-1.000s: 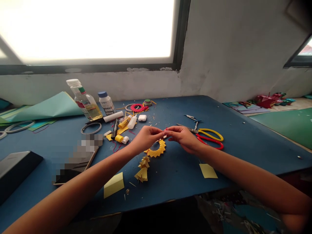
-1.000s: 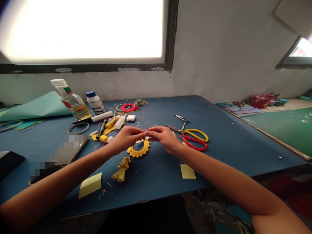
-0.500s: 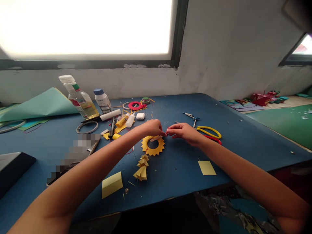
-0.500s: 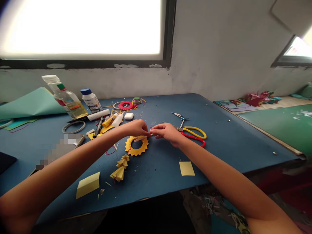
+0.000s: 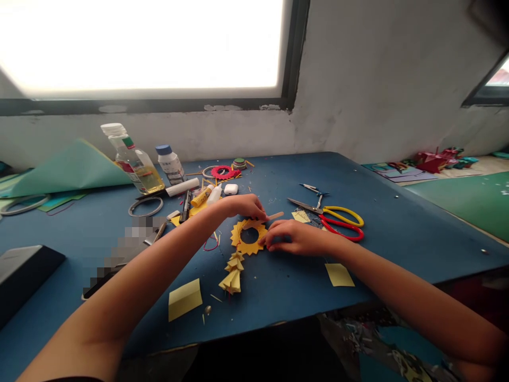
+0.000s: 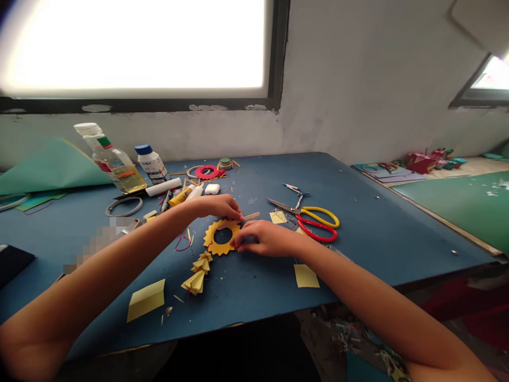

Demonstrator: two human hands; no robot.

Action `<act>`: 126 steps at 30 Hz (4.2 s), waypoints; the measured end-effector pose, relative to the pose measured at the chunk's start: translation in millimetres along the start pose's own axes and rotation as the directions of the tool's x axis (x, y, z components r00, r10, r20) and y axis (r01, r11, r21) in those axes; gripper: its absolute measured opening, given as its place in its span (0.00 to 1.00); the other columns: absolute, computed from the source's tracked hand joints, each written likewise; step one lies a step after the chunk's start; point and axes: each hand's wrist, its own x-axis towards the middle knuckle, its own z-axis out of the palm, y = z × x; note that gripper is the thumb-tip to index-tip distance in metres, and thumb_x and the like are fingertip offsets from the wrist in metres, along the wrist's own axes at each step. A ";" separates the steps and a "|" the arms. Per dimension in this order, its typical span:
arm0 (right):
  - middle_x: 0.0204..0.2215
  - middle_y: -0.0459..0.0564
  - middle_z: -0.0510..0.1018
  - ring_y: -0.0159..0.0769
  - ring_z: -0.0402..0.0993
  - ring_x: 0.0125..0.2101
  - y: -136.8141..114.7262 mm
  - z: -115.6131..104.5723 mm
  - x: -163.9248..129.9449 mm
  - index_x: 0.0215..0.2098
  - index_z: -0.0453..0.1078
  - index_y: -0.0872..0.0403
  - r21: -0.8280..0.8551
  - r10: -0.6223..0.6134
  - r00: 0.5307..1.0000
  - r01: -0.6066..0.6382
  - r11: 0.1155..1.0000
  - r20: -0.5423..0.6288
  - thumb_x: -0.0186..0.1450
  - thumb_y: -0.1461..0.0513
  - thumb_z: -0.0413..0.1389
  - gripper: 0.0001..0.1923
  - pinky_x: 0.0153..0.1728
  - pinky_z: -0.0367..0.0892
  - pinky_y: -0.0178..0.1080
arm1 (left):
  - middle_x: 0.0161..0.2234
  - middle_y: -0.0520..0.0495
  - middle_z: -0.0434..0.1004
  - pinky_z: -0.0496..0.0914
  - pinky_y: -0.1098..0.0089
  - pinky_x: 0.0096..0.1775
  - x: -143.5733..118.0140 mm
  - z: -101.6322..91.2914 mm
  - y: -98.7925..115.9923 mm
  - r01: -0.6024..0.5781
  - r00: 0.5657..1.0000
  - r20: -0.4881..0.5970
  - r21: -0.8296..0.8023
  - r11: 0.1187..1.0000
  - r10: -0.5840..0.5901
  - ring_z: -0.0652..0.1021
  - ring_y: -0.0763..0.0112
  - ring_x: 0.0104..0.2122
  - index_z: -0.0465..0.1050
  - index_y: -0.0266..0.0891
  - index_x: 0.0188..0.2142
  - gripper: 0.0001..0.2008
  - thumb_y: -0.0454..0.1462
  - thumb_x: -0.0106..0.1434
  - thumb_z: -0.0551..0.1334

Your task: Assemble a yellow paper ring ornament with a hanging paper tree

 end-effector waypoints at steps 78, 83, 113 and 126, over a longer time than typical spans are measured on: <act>0.31 0.47 0.77 0.32 0.69 0.31 23.8 22.1 41.8 0.32 0.75 0.56 0.433 0.567 0.794 -0.441 0.786 -0.220 0.54 0.54 0.62 0.14 0.34 0.62 0.35 | 0.41 0.46 0.76 0.52 0.75 0.22 -63.4 14.9 -24.5 0.110 0.989 -0.014 -0.588 0.801 -0.146 0.68 0.75 0.32 0.79 0.38 0.34 0.20 0.48 0.45 0.70; 0.31 0.48 0.77 0.32 0.69 0.31 22.5 21.9 41.7 0.33 0.75 0.57 0.435 0.568 0.793 -0.442 0.785 -0.219 0.53 0.54 0.62 0.15 0.34 0.61 0.35 | 0.41 0.47 0.76 0.52 0.74 0.23 -64.2 18.6 -19.5 0.137 0.986 0.003 -0.585 0.799 -0.167 0.68 0.76 0.32 0.79 0.39 0.35 0.18 0.48 0.48 0.68; 0.25 0.46 0.74 0.30 0.67 0.27 19.1 23.6 43.6 0.28 0.72 0.57 0.360 0.595 0.753 -0.492 0.793 -0.281 0.55 0.60 0.58 0.07 0.28 0.59 0.32 | 0.43 0.46 0.78 0.46 0.71 0.23 -64.0 21.7 -18.2 0.126 0.990 0.013 -0.550 0.826 -0.142 0.67 0.73 0.33 0.79 0.39 0.35 0.20 0.47 0.45 0.70; 0.22 0.44 0.70 0.26 0.59 0.22 20.3 17.0 42.7 0.29 0.72 0.57 0.430 0.627 0.739 -0.497 0.754 -0.246 0.57 0.60 0.56 0.07 0.23 0.52 0.32 | 0.45 0.47 0.77 0.47 0.72 0.23 -65.0 19.9 -16.9 0.125 0.992 0.037 -0.520 0.845 -0.124 0.67 0.72 0.37 0.79 0.40 0.34 0.17 0.48 0.49 0.68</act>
